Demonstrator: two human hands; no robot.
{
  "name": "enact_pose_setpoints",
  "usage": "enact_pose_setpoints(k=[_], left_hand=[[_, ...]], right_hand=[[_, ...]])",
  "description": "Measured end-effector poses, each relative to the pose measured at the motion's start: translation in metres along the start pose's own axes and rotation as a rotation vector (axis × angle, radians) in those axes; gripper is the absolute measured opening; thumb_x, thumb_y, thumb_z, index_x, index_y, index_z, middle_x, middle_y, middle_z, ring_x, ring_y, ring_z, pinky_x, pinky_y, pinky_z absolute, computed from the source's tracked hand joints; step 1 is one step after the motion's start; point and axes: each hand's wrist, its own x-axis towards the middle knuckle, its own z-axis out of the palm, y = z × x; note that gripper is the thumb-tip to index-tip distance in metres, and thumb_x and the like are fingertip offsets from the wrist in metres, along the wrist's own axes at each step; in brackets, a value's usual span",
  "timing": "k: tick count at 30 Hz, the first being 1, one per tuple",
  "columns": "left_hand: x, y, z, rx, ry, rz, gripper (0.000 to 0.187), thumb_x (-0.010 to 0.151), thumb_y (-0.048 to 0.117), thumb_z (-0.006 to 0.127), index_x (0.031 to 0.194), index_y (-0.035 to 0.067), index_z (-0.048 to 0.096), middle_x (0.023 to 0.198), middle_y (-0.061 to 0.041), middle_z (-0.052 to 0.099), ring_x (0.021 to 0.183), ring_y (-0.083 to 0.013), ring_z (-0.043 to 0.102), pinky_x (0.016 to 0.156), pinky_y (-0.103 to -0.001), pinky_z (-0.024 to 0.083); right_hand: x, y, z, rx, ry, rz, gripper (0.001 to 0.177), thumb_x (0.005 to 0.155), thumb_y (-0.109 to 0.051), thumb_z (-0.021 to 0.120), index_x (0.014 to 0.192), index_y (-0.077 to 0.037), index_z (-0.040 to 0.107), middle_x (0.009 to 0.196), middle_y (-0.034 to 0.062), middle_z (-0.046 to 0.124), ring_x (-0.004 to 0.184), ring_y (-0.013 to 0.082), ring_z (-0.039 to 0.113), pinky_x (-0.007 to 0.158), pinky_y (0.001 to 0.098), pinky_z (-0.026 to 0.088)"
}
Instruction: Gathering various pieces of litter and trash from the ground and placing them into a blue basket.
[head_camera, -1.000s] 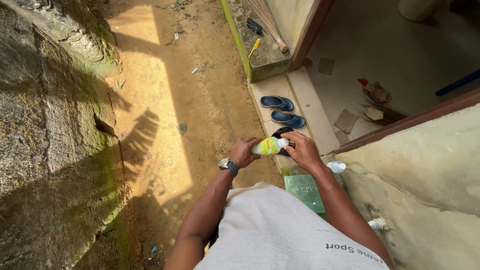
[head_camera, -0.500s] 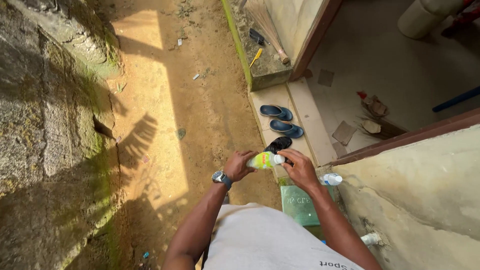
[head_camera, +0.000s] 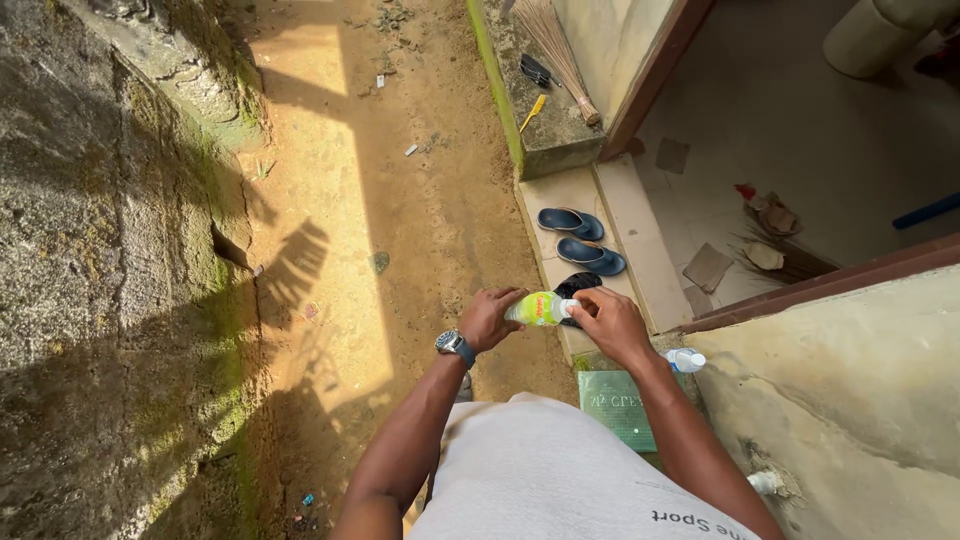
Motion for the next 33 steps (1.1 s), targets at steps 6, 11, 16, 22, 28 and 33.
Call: enact_pose_setpoints(k=[6,11,16,22,28,33], left_hand=[[-0.006,0.009,-0.016,-0.088,0.011,-0.048,0.070,0.082,0.038,0.083,0.141,0.010,0.058,0.130,-0.016,0.067,0.119,-0.0384,0.065,0.098,-0.050,0.051],[-0.004,0.001,-0.012,-0.162,0.061,-0.047,0.071,0.082,0.036,0.084,0.141,0.008,0.058,0.128,-0.017,0.066,0.119,-0.0408,0.065,0.101,-0.052,0.052],[0.010,-0.034,0.012,-0.165,0.183,-0.013,0.075,0.076,0.035,0.088,0.143,0.017,0.059,0.131,-0.009,0.066,0.125,-0.0349,0.062,0.109,-0.048,0.051],[0.049,-0.023,-0.034,-0.310,0.468,0.065,0.071,0.083,0.017,0.087,0.142,-0.002,0.052,0.128,-0.030,0.059,0.124,-0.0515,0.055,0.110,-0.058,0.045],[0.082,0.020,-0.101,-0.350,0.671,0.331,0.053,0.088,0.005,0.079,0.135,0.000,0.055,0.128,-0.018,0.062,0.126,-0.0384,0.058,0.114,-0.050,0.042],[0.094,0.043,-0.130,-0.270,0.730,0.410,0.047,0.090,0.003,0.078,0.133,0.002,0.057,0.130,-0.013,0.064,0.129,-0.0343,0.057,0.113,-0.047,0.041]], right_hand=[[0.001,-0.022,-0.008,0.134,-0.049,-0.198,0.040,0.086,0.004,0.074,0.123,-0.009,0.069,0.119,0.0126,0.069,0.114,0.0393,0.066,0.086,0.0487,0.061],[0.010,-0.006,0.000,0.191,0.042,-0.255,0.040,0.081,0.003,0.078,0.119,-0.012,0.073,0.116,0.0087,0.071,0.107,0.0319,0.069,0.081,0.0403,0.061],[0.016,-0.004,-0.009,0.288,0.220,-0.251,0.038,0.080,-0.001,0.084,0.117,-0.006,0.075,0.108,0.0135,0.072,0.094,0.0309,0.072,0.073,0.0351,0.061],[0.024,-0.017,-0.030,0.429,0.366,-0.246,0.032,0.088,-0.005,0.086,0.118,-0.003,0.075,0.109,0.0116,0.071,0.097,0.0261,0.073,0.075,0.0287,0.059],[0.025,-0.021,-0.036,0.493,0.390,-0.282,0.035,0.092,-0.006,0.083,0.122,0.006,0.069,0.111,0.0179,0.070,0.102,0.0307,0.073,0.077,0.0326,0.058],[0.024,-0.016,-0.032,0.525,0.376,-0.274,0.036,0.093,-0.008,0.083,0.124,0.006,0.068,0.112,0.0184,0.069,0.105,0.0325,0.072,0.077,0.0325,0.058]])
